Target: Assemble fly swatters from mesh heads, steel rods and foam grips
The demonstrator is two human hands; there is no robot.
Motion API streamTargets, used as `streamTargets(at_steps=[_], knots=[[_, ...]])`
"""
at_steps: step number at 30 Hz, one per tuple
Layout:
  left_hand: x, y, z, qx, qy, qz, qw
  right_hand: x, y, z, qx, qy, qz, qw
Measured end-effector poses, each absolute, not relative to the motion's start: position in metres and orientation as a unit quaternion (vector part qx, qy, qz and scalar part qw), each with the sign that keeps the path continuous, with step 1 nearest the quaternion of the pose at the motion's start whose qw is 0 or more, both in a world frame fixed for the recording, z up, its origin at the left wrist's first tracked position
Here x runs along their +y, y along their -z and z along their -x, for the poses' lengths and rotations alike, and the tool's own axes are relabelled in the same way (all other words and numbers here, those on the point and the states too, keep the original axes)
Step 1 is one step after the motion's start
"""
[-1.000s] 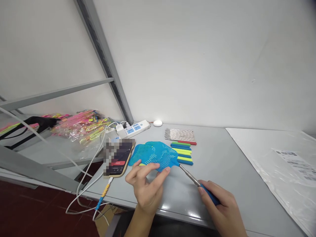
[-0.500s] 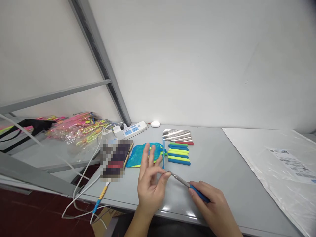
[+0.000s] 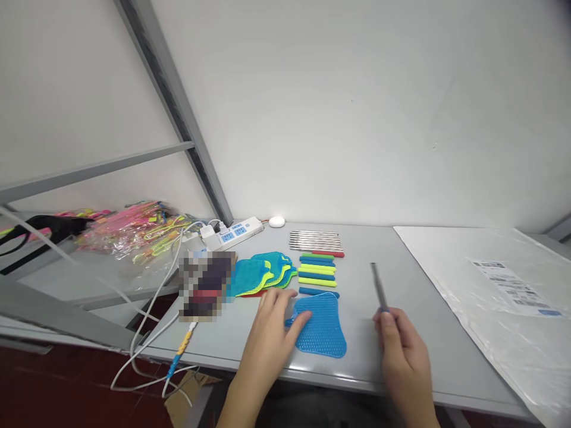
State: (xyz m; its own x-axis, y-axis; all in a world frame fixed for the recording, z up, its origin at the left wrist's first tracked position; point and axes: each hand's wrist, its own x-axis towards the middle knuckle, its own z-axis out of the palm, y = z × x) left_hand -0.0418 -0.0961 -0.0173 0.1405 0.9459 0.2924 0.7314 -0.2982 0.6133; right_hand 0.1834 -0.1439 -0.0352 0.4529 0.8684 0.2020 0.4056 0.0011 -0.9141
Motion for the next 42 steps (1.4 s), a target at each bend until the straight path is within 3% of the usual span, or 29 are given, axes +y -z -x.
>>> streamTargets(at_steps=[3, 7, 10, 17, 23, 31, 42], knots=[[-0.097, 0.024, 0.042, 0.589, -0.276, -0.744, 0.152, -0.148, 0.031, -0.214, -0.43, -0.127, 0.746, 0.493], [-0.093, 0.031, 0.043, 0.591, -0.246, -0.758, 0.126, -0.144, 0.034, -0.262, -0.446, 0.019, 0.838, 0.314], [-0.089, 0.03, 0.041, 0.582, -0.231, -0.768, 0.135, -0.137, 0.043, -0.278, -0.445, 0.021, 0.863, 0.238], [-0.087, 0.024, 0.029, 0.543, -0.211, -0.793, 0.176, -0.125, 0.053, -0.277, -0.479, -0.007, 0.84, 0.254], [-0.09, 0.027, 0.014, 0.569, -0.231, -0.779, 0.122, -0.124, 0.049, -0.272, -0.528, 0.009, 0.787, 0.32], [-0.091, 0.031, 0.006, 0.588, -0.206, -0.781, 0.042, -0.125, 0.045, -0.261, -0.625, -0.121, 0.702, 0.318], [-0.094, 0.017, 0.016, 0.575, -0.221, -0.76, 0.208, -0.124, 0.047, -0.263, -0.645, -0.121, 0.686, 0.313]])
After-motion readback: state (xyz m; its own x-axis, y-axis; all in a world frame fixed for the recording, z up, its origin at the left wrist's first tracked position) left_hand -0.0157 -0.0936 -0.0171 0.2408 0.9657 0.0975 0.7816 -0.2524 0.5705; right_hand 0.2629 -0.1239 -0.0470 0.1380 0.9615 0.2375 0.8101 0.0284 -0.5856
